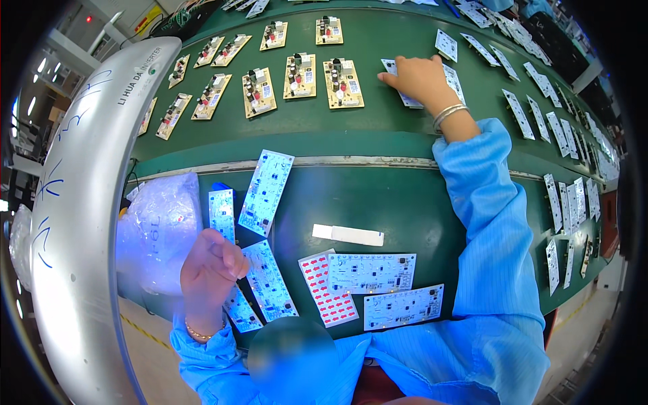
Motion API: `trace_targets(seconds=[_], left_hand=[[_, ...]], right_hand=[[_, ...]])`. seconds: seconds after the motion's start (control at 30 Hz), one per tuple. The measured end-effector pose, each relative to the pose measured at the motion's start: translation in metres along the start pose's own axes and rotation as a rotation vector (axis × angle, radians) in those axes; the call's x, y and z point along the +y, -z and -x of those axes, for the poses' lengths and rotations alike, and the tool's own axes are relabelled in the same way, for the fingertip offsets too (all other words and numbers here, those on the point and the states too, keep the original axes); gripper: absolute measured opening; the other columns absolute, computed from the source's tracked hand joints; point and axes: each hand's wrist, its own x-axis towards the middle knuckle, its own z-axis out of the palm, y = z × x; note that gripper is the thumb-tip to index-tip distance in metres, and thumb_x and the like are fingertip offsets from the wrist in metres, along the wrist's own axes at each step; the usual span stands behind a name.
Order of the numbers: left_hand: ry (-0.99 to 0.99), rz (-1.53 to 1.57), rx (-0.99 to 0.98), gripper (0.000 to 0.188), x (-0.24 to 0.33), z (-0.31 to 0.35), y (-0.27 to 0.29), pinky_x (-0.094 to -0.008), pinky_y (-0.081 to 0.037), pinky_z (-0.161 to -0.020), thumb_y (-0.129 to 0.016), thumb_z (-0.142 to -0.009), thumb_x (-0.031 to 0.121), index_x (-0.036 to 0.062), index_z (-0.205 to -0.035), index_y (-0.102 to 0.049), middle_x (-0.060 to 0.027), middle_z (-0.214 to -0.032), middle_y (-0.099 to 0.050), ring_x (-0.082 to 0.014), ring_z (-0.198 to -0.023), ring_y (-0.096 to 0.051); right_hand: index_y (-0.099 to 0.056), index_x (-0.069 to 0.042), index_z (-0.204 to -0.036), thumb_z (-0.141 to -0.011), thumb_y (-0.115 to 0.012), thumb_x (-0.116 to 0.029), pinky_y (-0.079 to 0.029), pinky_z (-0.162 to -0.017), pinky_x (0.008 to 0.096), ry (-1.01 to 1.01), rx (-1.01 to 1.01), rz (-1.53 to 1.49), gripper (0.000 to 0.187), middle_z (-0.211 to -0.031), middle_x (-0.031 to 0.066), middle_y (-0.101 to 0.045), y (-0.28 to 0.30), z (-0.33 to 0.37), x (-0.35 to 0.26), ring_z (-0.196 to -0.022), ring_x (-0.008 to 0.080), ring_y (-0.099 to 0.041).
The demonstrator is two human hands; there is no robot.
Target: Inspecting, checking components, and sorting PCB circuit boards under a bright lamp in a manufacturing facility.
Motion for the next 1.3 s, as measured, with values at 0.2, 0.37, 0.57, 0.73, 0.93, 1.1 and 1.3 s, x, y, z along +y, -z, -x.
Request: trace_targets(seconds=[0.2,0.37,0.57,0.73,0.93,1.1,1.3], left_hand=[[-0.248,-0.444,0.197,0.024,-0.001,0.004,-0.004,-0.0313,-0.037,-0.06,-0.045,-0.082,0.02,0.0026,-0.097,-0.041,-0.0076,-0.07,-0.049,-0.0179,-0.063,-0.045],[-0.781,-1.55,0.181,0.05,-0.004,0.008,0.008,-0.0342,-0.039,-0.074,-0.06,-0.067,0.006,0.0007,-0.109,-0.034,-0.0148,-0.093,-0.048,-0.0244,-0.081,-0.048],[-0.706,-1.879,0.308,0.078,-0.002,0.005,-0.007,-0.0423,-0.03,-0.088,-0.069,-0.059,0.017,0.0033,-0.121,-0.023,-0.0191,-0.119,-0.034,-0.0348,-0.106,-0.035],[-0.771,-1.967,0.315,0.082,0.002,0.009,-0.009,-0.0418,-0.032,-0.085,-0.071,-0.058,0.016,0.005,-0.122,-0.022,-0.018,-0.115,-0.039,-0.0343,-0.103,-0.039],[-0.879,-1.856,0.262,0.075,0.0,0.005,-0.009,-0.0398,-0.033,-0.084,-0.071,-0.057,0.015,0.0019,-0.117,-0.029,-0.0162,-0.11,-0.044,-0.031,-0.099,-0.043],[-0.894,-1.781,0.227,0.07,0.003,0.008,-0.009,-0.0377,-0.035,-0.083,-0.072,-0.055,0.015,-0.0006,-0.112,-0.035,-0.0153,-0.106,-0.047,-0.0288,-0.096,-0.045],[-1.085,-1.519,0.249,0.072,0.006,0.01,0.002,-0.0349,-0.039,-0.079,-0.074,-0.052,0.018,-0.0042,-0.11,-0.037,-0.0176,-0.103,-0.048,-0.0266,-0.093,-0.048]], right_hand=[[-0.047,-0.004,-0.105,-0.068,-0.055,-0.027,-0.037,-0.075,0.0389,0.483,0.588,-0.447,0.044,-0.096,0.0153,-0.055,0.003,0.012,-0.025,-0.087,0.0282,-0.05],[-0.042,-0.005,-0.11,-0.058,-0.063,-0.016,-0.038,-0.081,0.0365,1.248,0.514,-0.616,0.057,-0.102,0.0105,-0.05,0.021,0.067,-0.118,-0.093,0.028,-0.046],[-0.047,-0.008,-0.107,-0.065,-0.061,-0.023,-0.041,-0.078,0.034,1.502,0.596,-0.676,0.047,-0.106,0.0085,-0.049,0.021,0.104,-0.176,-0.092,0.0251,-0.047],[-0.048,-0.008,-0.107,-0.057,-0.063,-0.017,-0.042,-0.077,0.0343,1.57,0.589,-0.739,0.053,-0.106,0.0099,-0.049,0.018,0.111,-0.178,-0.091,0.0272,-0.048],[-0.048,-0.007,-0.106,-0.056,-0.063,-0.015,-0.042,-0.078,0.0344,1.611,0.597,-0.744,0.052,-0.107,0.0108,-0.049,0.021,0.11,-0.174,-0.091,0.0273,-0.048],[-0.047,-0.006,-0.106,-0.057,-0.063,-0.019,-0.041,-0.08,0.0364,1.629,0.639,-0.772,0.053,-0.108,0.0117,-0.048,0.018,0.111,-0.175,-0.092,0.0277,-0.048],[-0.045,-0.004,-0.108,-0.06,-0.066,-0.027,-0.036,-0.083,0.0409,1.497,0.678,-0.815,0.057,-0.111,0.0127,-0.047,0.007,0.088,-0.161,-0.093,0.03,-0.047]])
